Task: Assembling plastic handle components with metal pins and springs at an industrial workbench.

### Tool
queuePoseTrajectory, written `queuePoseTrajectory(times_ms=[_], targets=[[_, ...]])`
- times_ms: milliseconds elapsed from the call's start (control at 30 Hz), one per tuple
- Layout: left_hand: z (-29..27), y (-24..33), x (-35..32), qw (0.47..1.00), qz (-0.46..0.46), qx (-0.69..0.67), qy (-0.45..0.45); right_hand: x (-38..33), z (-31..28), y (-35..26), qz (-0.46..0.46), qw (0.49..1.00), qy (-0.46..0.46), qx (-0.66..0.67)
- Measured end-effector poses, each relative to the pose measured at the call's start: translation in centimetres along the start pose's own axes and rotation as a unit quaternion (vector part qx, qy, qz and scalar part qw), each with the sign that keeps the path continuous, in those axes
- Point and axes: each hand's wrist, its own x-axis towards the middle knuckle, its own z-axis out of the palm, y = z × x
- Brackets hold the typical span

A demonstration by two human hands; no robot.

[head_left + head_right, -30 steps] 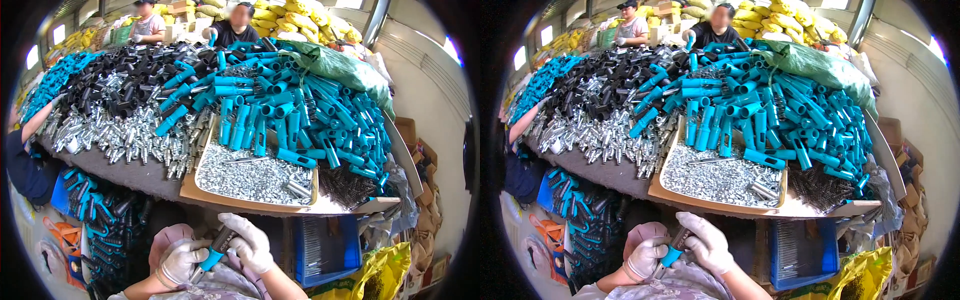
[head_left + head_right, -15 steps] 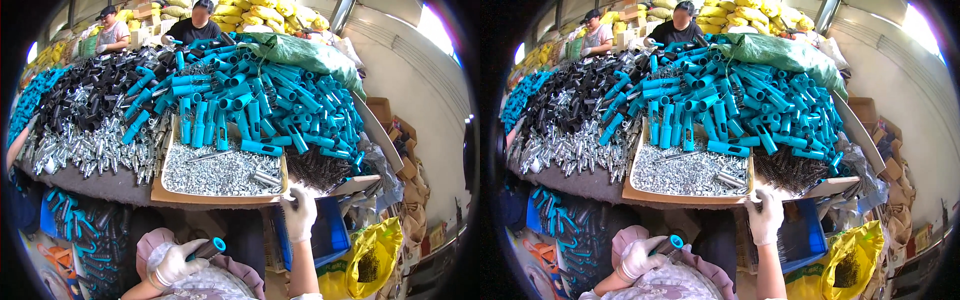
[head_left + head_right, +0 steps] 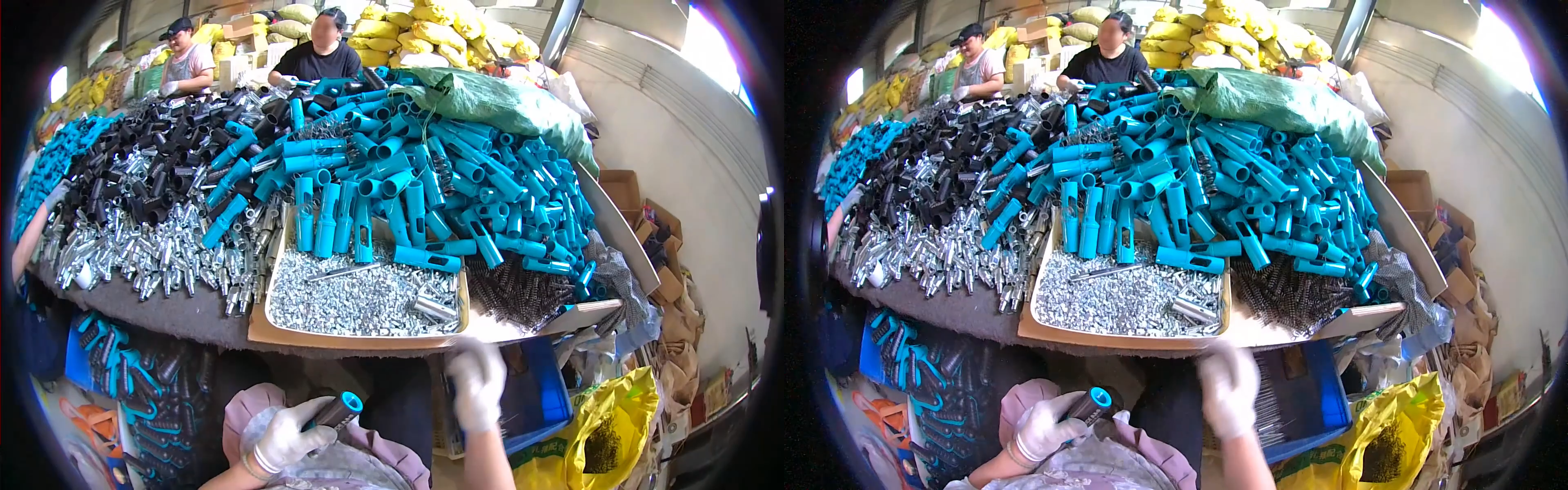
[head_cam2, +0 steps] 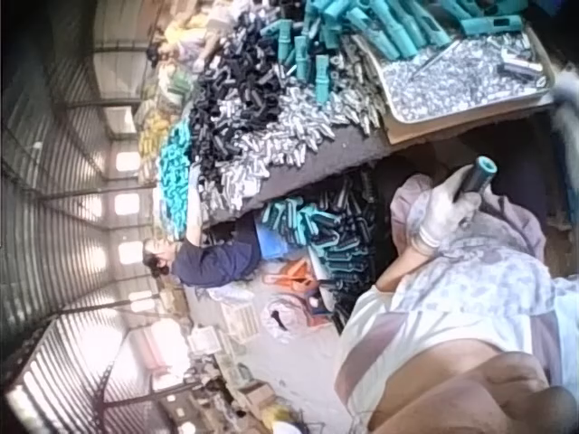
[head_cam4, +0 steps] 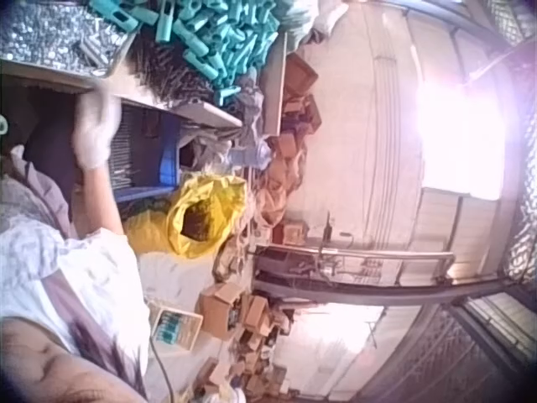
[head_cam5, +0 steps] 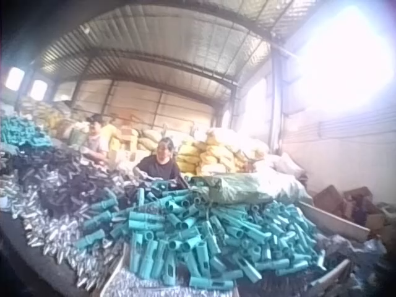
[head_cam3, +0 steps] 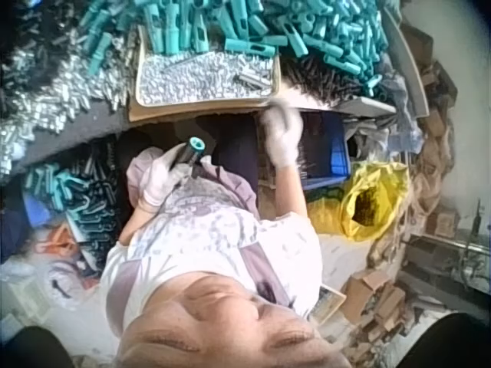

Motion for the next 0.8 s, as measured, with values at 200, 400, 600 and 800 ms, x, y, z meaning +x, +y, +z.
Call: queuePoseTrajectory(times_ms=[200,400,600,800], targets=[[-2.0,1.8,-0.5,0.978,0.130,0.153,0.057,-0.1,3.2,-4.9,-0.176,0.948,-0.250,0.093],[-1.5,0.0,-0.5,0.974,0.149,0.165,0.042,-1.9,6.4,-6.3,-0.185,0.941,-0.281,0.021],[-1.0,-0.2,-0.5,0.982,0.142,0.039,0.120,5.7,3.7,-4.8,-0.121,0.950,-0.278,0.070],[-1.3,0.6,-0.3,0.987,0.113,-0.005,0.112,25.0,3.8,-2.3,-0.209,0.971,0.027,-0.117]])
